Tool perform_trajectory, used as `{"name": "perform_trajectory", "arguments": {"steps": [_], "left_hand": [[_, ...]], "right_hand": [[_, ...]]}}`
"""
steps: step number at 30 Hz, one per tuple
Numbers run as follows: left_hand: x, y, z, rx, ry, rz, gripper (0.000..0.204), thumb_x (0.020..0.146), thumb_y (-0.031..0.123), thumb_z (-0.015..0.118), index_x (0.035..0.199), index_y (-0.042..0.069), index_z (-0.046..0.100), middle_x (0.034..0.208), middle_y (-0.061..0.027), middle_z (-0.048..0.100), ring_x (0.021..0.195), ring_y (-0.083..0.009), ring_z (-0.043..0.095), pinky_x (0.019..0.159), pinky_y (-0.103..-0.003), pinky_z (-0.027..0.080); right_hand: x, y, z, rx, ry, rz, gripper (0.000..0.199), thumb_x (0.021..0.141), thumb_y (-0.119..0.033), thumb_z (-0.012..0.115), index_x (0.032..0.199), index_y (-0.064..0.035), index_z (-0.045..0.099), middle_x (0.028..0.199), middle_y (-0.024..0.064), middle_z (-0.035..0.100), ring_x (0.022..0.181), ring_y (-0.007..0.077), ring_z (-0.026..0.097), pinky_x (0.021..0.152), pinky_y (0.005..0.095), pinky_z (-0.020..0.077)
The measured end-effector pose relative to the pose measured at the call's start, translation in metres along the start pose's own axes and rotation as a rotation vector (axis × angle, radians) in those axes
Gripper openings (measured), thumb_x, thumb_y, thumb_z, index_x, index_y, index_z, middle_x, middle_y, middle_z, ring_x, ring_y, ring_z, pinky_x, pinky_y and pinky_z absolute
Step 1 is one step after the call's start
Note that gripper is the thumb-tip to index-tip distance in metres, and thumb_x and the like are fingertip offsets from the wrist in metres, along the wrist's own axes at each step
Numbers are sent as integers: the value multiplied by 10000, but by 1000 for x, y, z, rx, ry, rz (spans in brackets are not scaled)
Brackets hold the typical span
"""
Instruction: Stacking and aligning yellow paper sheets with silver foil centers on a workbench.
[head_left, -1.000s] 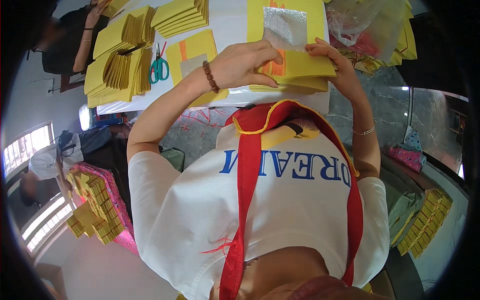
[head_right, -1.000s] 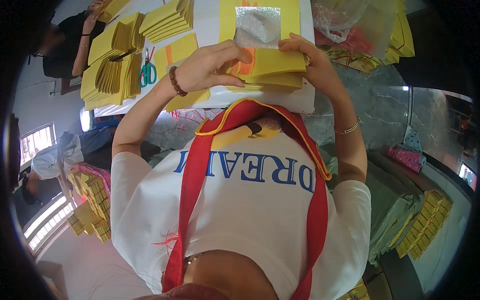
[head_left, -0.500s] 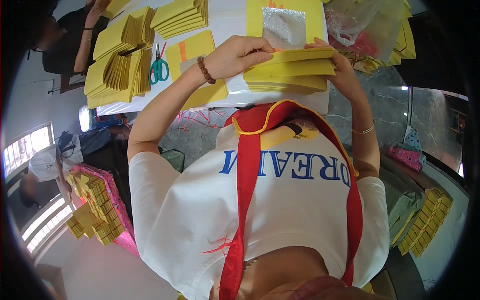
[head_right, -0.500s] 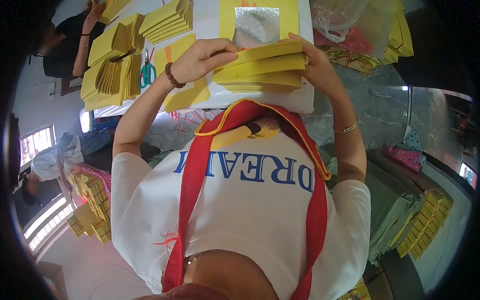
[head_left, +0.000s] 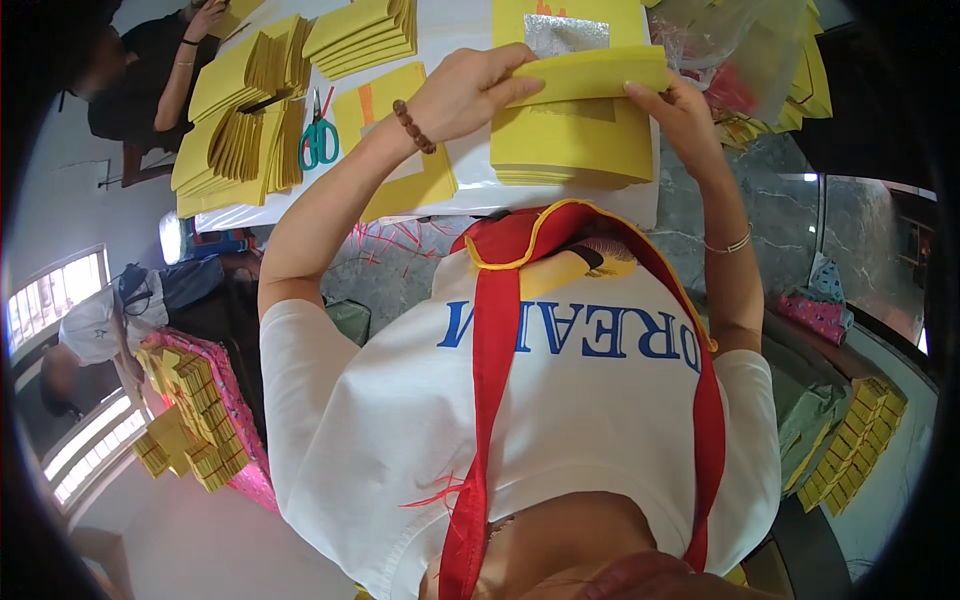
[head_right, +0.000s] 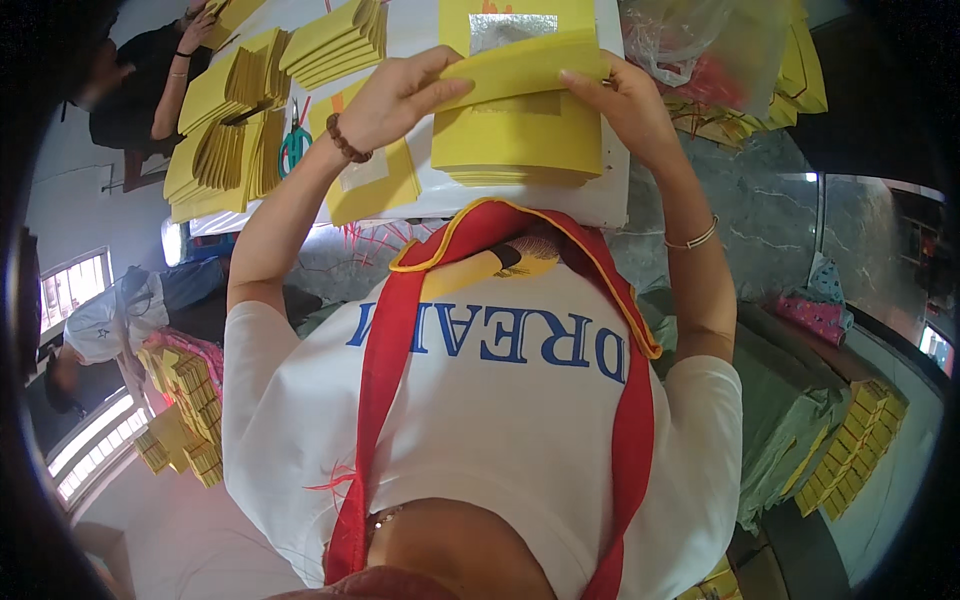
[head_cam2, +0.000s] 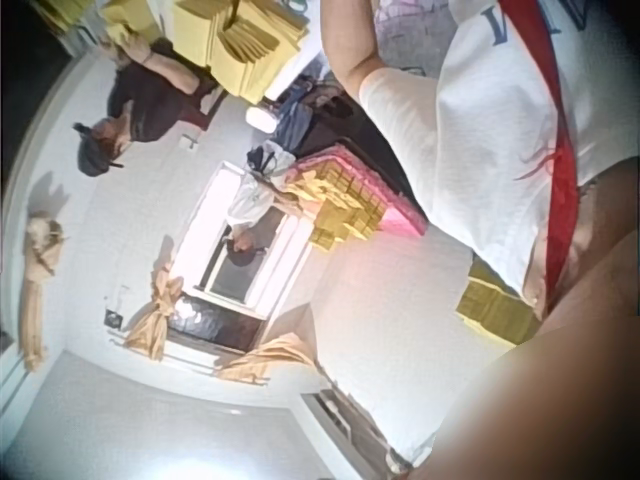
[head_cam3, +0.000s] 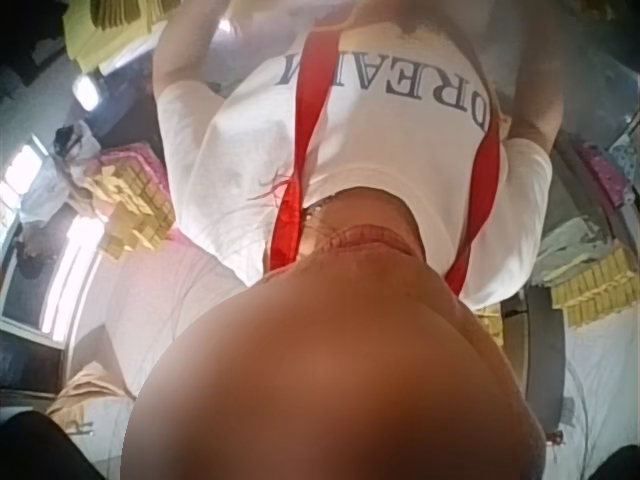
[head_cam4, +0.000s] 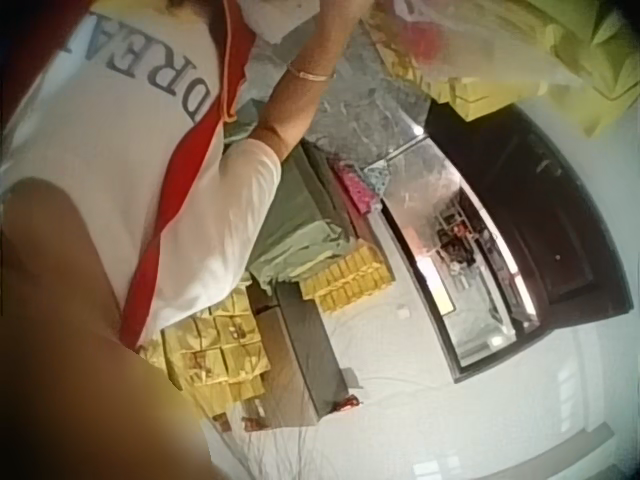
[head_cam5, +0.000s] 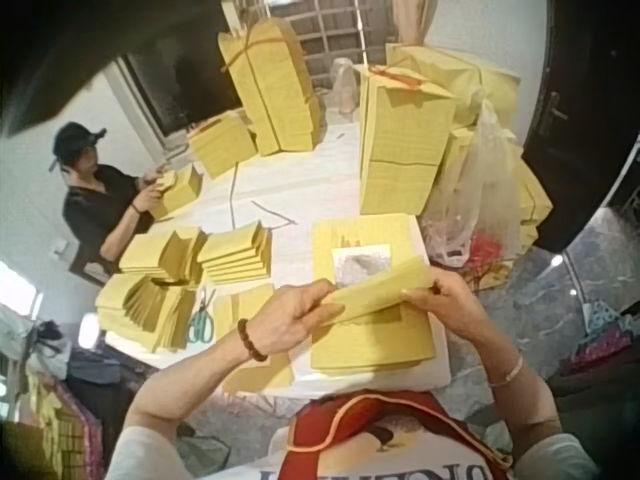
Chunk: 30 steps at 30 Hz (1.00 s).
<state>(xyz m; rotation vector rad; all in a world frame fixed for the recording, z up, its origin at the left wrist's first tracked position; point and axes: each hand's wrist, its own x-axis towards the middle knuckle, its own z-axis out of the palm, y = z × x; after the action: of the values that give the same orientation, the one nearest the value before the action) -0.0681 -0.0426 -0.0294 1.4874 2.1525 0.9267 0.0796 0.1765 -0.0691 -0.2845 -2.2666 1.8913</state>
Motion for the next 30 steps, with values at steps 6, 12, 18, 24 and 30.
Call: {"name": "perform_trajectory", "arguments": {"steps": [6,12,18,24,30], "left_hand": [[5,-8,7,-169,80,9,214,879,195,514,1066,118,582,745,-144,588,646,-276,568,600,-348,436],[2,-3,-6,140,-132,261,347,839,206,572,1183,186,532,1178,-157,498,1013,-286,542,806,-361,466],[-13,8,5,251,-64,200,557,715,398,696,1206,217,504,1288,-158,416,1102,-335,501,854,-385,466],[-25,12,14,359,-18,212,653,607,320,778,1189,226,496,1309,-148,390,1096,-330,492,833,-402,479],[-23,17,10,384,-89,194,654,607,310,778,1191,225,494,1308,-147,389,1098,-337,488,846,-404,471]], "right_hand": [[7,-5,-3,-37,-33,74,329,901,-251,553,1104,7,559,1021,28,602,947,77,524,847,241,406],[13,-8,0,1,-11,86,371,894,-264,549,1124,27,543,1011,53,616,902,93,555,810,242,435],[23,-5,-1,117,-53,41,384,871,-257,585,1112,40,544,1003,65,620,862,90,577,750,227,463],[22,-5,3,109,-77,46,361,846,-213,622,1095,37,547,969,62,625,838,89,588,717,227,479],[23,1,-1,132,-106,92,348,847,-244,619,1101,-13,568,998,26,623,915,78,557,821,222,418]]}}
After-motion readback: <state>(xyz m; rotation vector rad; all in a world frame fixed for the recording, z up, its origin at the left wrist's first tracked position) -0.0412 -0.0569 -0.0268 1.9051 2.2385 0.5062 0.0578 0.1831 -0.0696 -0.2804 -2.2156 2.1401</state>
